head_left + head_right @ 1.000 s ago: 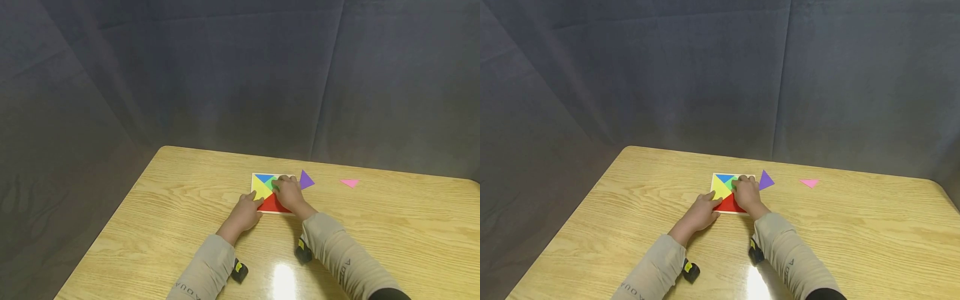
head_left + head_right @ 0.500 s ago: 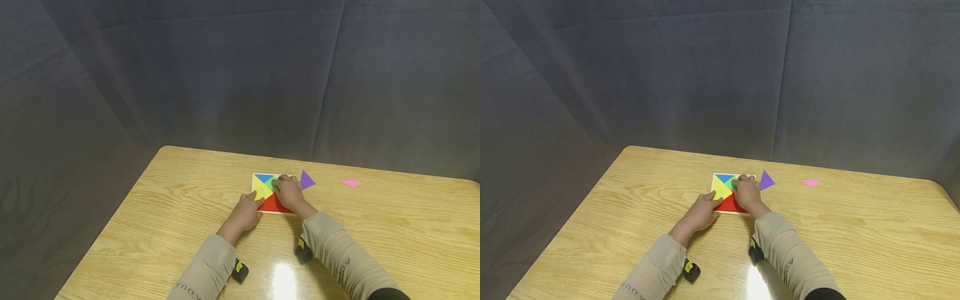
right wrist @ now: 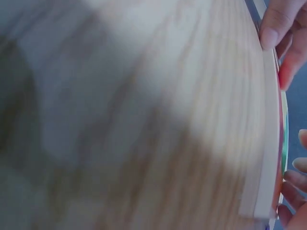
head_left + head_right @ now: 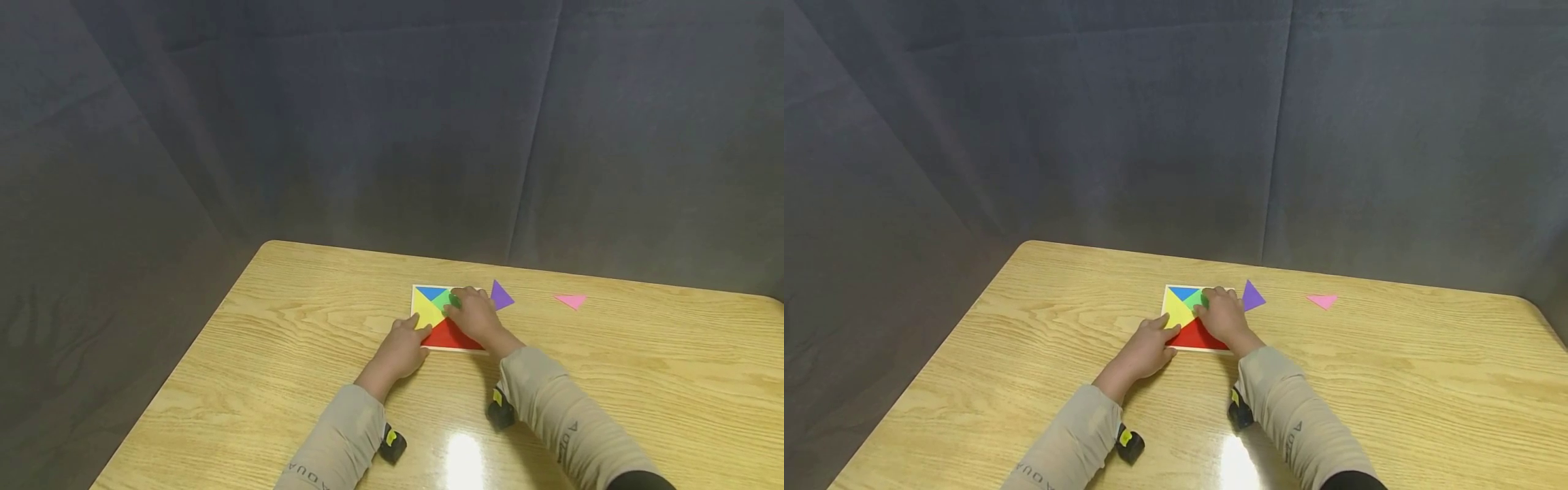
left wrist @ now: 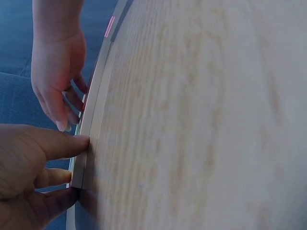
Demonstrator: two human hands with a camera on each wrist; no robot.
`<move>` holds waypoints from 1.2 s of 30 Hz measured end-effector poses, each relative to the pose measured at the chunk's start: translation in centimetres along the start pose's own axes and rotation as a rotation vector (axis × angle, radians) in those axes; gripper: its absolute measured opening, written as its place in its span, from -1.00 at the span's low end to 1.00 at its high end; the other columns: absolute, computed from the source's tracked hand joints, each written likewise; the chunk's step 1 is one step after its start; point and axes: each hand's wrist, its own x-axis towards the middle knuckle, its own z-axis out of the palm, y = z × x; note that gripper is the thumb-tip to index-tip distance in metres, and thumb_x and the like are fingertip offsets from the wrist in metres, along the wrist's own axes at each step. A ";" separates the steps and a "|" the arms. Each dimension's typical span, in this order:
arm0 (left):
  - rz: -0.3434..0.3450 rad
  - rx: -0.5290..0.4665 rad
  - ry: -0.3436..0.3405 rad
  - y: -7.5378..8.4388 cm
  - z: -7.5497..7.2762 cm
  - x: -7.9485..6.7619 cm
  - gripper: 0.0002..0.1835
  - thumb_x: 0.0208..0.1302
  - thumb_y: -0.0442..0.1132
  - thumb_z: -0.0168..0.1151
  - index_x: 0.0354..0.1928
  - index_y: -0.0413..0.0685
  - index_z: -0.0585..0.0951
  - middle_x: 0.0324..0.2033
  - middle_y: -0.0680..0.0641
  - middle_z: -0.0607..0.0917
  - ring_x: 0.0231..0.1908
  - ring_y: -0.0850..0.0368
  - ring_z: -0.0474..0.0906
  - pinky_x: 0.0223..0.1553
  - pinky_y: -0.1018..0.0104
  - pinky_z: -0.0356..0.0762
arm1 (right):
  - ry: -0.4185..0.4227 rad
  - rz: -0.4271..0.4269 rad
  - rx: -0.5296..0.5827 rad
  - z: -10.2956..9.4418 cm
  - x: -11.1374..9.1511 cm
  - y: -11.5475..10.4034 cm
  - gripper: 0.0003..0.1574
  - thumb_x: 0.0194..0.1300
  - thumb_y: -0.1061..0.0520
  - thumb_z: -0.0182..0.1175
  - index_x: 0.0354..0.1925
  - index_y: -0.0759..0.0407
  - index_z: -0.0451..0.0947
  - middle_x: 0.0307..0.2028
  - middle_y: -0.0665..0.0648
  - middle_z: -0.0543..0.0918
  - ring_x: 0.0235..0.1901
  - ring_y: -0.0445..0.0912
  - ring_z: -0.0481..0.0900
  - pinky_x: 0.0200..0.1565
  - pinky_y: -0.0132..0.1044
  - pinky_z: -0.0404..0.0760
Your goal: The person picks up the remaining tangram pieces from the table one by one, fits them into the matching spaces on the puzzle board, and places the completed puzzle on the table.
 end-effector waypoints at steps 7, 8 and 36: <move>-0.004 -0.014 0.003 -0.2 0.0 -0.1 -0.56 0.15 -0.19 0.09 0.11 -0.06 0.41 0.18 -0.20 0.23 0.12 -0.08 0.14 0.04 0.25 0.24 | 0.031 -0.075 0.084 -0.8 -0.2 0.8 -0.55 0.17 0.14 0.05 -0.03 0.42 0.38 -0.15 0.34 0.51 -0.10 0.16 0.38 -0.01 -0.01 0.22; -0.005 -0.015 0.004 -0.2 0.0 -0.1 -0.56 0.15 -0.19 0.09 0.11 -0.06 0.41 0.18 -0.20 0.23 0.12 -0.08 0.14 0.04 0.25 0.24 | 0.033 -0.077 0.095 -0.9 -0.2 0.9 -0.56 0.17 0.16 0.04 -0.03 0.43 0.38 -0.15 0.34 0.50 -0.11 0.16 0.38 -0.02 -0.01 0.25; 0.018 -0.032 0.024 -0.3 -0.4 0.0 -0.56 0.14 -0.22 0.09 0.11 -0.11 0.41 0.17 -0.24 0.24 0.12 -0.12 0.15 0.04 0.23 0.23 | 0.058 -0.034 0.133 -3.8 -1.2 4.0 -0.62 0.14 0.26 -0.01 -0.08 0.46 0.41 -0.14 0.40 0.45 -0.16 0.18 0.32 -0.07 0.00 0.29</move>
